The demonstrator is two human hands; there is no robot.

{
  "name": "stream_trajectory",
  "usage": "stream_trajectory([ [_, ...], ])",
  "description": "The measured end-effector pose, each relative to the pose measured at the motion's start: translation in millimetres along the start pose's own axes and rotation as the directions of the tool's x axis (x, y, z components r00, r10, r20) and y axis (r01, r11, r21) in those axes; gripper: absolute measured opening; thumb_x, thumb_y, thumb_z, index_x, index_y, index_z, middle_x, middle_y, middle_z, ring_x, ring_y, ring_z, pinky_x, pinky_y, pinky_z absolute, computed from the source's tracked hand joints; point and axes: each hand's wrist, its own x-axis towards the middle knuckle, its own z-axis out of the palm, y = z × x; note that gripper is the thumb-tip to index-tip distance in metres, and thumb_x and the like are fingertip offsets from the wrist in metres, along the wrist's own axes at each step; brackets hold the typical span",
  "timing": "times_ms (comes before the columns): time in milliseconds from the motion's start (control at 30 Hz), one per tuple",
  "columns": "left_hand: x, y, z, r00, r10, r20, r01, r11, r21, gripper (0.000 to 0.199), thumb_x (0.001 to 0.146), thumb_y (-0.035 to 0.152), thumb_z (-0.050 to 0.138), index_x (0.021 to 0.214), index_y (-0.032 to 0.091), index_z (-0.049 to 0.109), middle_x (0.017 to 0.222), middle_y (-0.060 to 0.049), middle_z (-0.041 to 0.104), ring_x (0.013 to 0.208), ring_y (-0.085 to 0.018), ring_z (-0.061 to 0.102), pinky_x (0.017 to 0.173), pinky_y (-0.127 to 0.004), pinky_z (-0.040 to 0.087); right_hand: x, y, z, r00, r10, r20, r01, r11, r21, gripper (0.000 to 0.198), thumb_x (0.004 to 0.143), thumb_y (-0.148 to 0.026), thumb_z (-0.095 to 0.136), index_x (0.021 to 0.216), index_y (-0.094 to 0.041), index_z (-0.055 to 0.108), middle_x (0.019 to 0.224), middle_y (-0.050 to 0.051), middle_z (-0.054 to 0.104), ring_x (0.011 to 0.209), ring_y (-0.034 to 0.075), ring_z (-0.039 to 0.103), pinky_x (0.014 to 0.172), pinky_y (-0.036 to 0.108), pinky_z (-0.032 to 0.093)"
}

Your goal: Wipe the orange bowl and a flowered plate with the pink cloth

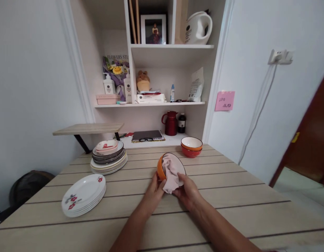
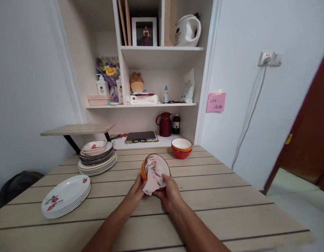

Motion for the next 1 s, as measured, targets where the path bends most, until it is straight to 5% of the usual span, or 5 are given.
stream_trajectory([
  [133,0,-2,-3,0.998,-0.03,-0.061,0.03,1.0,-0.001,0.094,0.087,0.076,0.061,0.158,0.018,0.038,0.165,-0.018,0.042,0.155,-0.035,0.036,0.129,-0.05,0.022,-8,-1,8,1.0,0.021,0.011,-0.021,0.999,-0.038,0.017,0.086,-0.02,0.065,0.103,-0.016,0.062,0.077,0.007,0.075,0.062,0.021,0.072,0.057,0.035,0.064],
  [367,-2,1,-5,0.997,0.027,-0.071,-0.032,0.997,-0.072,0.099,0.087,0.073,0.065,0.162,0.019,0.03,0.167,-0.017,0.039,0.155,-0.034,0.035,0.128,-0.047,0.027,-17,-1,18,1.0,-0.018,0.024,0.022,0.989,-0.148,0.021,0.083,-0.013,0.061,0.103,-0.017,0.061,0.063,0.002,0.067,0.047,0.017,0.06,0.033,0.022,0.048],
  [700,-3,7,-4,0.996,0.059,-0.065,-0.062,0.997,-0.051,0.105,0.084,0.071,0.069,0.164,0.02,0.024,0.167,-0.018,0.038,0.155,-0.034,0.034,0.126,-0.044,0.03,-17,-1,19,0.998,-0.052,-0.026,0.044,0.97,-0.239,0.037,0.078,-0.012,0.058,0.113,-0.021,0.054,0.071,0.002,0.069,0.053,0.021,0.068,0.037,0.029,0.057],
  [1000,-7,10,-3,0.998,-0.003,-0.065,-0.013,0.971,-0.239,0.094,0.082,0.038,0.073,0.162,0.021,0.027,0.16,-0.013,0.051,0.146,-0.032,0.047,0.117,-0.041,0.042,-13,5,18,0.991,-0.132,-0.026,0.117,0.943,-0.31,0.042,0.077,-0.017,0.063,0.116,-0.026,0.048,0.076,-0.001,0.069,0.051,0.02,0.068,0.035,0.029,0.056],
])
